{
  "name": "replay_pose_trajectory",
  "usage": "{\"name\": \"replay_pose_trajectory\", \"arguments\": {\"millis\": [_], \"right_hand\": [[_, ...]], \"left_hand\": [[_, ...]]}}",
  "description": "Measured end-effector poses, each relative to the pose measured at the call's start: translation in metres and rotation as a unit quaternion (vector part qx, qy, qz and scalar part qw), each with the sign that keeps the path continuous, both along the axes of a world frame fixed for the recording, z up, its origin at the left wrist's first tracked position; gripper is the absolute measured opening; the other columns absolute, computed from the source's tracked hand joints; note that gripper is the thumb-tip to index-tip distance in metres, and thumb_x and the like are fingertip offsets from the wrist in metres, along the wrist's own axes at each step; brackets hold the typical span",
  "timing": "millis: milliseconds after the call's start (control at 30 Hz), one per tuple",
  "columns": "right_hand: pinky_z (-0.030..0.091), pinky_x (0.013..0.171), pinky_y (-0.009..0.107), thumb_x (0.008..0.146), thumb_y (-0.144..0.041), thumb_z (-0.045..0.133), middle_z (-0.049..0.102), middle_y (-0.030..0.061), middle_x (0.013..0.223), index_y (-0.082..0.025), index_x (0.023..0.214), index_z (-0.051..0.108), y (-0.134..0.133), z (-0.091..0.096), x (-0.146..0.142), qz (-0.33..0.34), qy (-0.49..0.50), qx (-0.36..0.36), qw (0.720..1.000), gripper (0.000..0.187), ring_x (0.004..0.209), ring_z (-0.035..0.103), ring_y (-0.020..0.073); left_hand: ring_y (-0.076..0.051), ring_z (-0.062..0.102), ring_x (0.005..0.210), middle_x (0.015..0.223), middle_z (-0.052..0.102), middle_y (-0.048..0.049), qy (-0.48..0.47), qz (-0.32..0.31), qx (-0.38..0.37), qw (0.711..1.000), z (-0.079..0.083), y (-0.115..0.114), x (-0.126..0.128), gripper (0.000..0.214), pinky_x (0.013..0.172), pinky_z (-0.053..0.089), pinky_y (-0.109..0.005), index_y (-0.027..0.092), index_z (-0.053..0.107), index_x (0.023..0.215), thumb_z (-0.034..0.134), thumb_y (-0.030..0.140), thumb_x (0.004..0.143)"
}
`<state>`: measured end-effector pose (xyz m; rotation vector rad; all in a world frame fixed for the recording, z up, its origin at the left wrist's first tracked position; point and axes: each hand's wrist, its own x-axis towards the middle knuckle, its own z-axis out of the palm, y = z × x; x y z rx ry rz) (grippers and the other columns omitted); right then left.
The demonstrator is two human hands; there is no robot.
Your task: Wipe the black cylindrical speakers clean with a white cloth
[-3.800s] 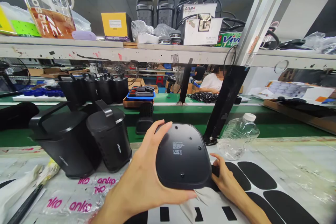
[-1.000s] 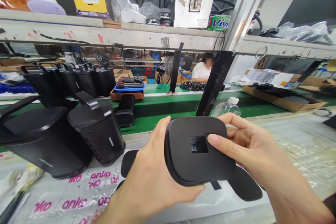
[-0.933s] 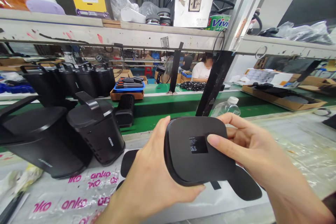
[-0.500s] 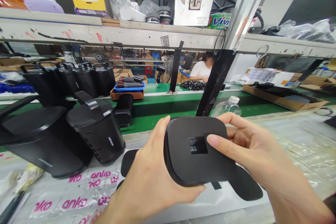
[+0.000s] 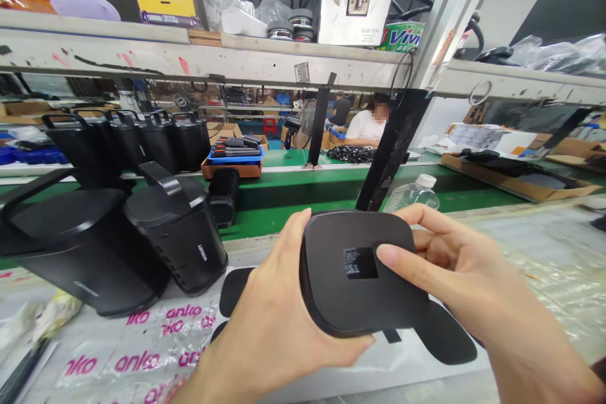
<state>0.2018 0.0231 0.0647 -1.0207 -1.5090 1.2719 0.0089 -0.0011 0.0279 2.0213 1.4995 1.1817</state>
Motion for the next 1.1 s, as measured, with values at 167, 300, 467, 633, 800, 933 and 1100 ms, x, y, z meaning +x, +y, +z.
{"name": "replay_pose_trajectory", "arguments": {"millis": [167, 300, 467, 633, 800, 933, 1100], "right_hand": [[0.049, 0.048, 0.016, 0.069, -0.029, 0.08, 0.067, -0.0022, 0.07, -0.023, 0.088, 0.055, -0.0005, -0.0007, -0.0002, -0.008, -0.008, 0.0, 1.0, 0.033, 0.059, 0.059, 0.0128], [0.048, 0.047, 0.017, 0.068, -0.032, 0.081, 0.068, -0.0018, 0.07, -0.023, 0.088, 0.056, -0.0005, -0.0009, -0.0001, -0.009, -0.012, -0.002, 1.0, 0.034, 0.058, 0.059, 0.0133], [0.047, 0.048, 0.017, 0.065, -0.038, 0.082, 0.067, -0.0005, 0.069, -0.022, 0.087, 0.055, -0.0048, 0.0031, -0.0041, -0.045, -0.028, -0.008, 0.999, 0.038, 0.058, 0.058, 0.0136], [0.045, 0.048, 0.018, 0.066, -0.042, 0.081, 0.066, -0.0008, 0.068, -0.022, 0.087, 0.054, -0.0035, 0.001, -0.004, -0.057, -0.048, -0.001, 0.997, 0.04, 0.058, 0.058, 0.0137], [0.045, 0.047, 0.019, 0.068, -0.044, 0.079, 0.066, -0.0002, 0.069, -0.023, 0.088, 0.053, -0.0016, -0.0012, -0.0035, -0.049, -0.066, 0.012, 0.997, 0.039, 0.058, 0.059, 0.0146], [0.045, 0.049, 0.019, 0.071, -0.05, 0.076, 0.066, 0.0001, 0.069, -0.022, 0.087, 0.053, -0.0042, 0.0015, -0.0067, -0.083, -0.072, 0.015, 0.994, 0.039, 0.059, 0.057, 0.0134], [0.045, 0.045, 0.019, 0.077, -0.045, 0.072, 0.066, 0.0001, 0.069, -0.023, 0.09, 0.055, -0.0005, -0.0013, -0.0018, -0.043, -0.09, 0.071, 0.992, 0.03, 0.056, 0.058, 0.0135]], "left_hand": [[-0.028, 0.061, 0.111, 0.132, 0.055, -0.0058, 0.003, 0.001, 0.001, 1.0, -0.0013, 0.0004, 0.0, 0.111, 0.086, 0.057, -0.037, 0.029, 0.02, 0.144, 0.081, 0.03, 0.051], [-0.026, 0.061, 0.111, 0.133, 0.053, -0.0054, -0.005, -0.002, 0.005, 1.0, -0.0012, 0.0012, 0.0005, 0.112, 0.088, 0.056, -0.035, 0.028, 0.02, 0.143, 0.082, 0.029, 0.049], [-0.023, 0.06, 0.113, 0.133, 0.053, -0.0026, 0.002, -0.019, 0.016, 1.0, -0.0007, 0.0017, 0.0002, 0.107, 0.084, 0.057, -0.029, 0.03, 0.02, 0.14, 0.081, 0.029, 0.052], [-0.024, 0.061, 0.112, 0.134, 0.053, -0.0047, 0.005, -0.011, 0.013, 1.0, -0.0028, 0.0007, 0.0004, 0.109, 0.088, 0.056, -0.033, 0.028, 0.018, 0.142, 0.081, 0.031, 0.053], [-0.024, 0.061, 0.111, 0.133, 0.053, -0.0045, -0.003, -0.013, 0.001, 1.0, -0.0012, 0.0003, 0.0007, 0.107, 0.085, 0.056, -0.032, 0.029, 0.021, 0.141, 0.081, 0.029, 0.053], [-0.024, 0.061, 0.111, 0.133, 0.053, -0.0042, -0.015, -0.016, 0.016, 1.0, -0.0024, 0.0015, 0.0008, 0.109, 0.085, 0.056, -0.031, 0.029, 0.022, 0.141, 0.083, 0.027, 0.051], [-0.024, 0.062, 0.107, 0.131, 0.054, -0.0045, -0.018, -0.015, 0.036, 0.999, -0.006, 0.0025, 0.0007, 0.111, 0.085, 0.056, -0.031, 0.03, 0.021, 0.142, 0.083, 0.027, 0.05]]}}
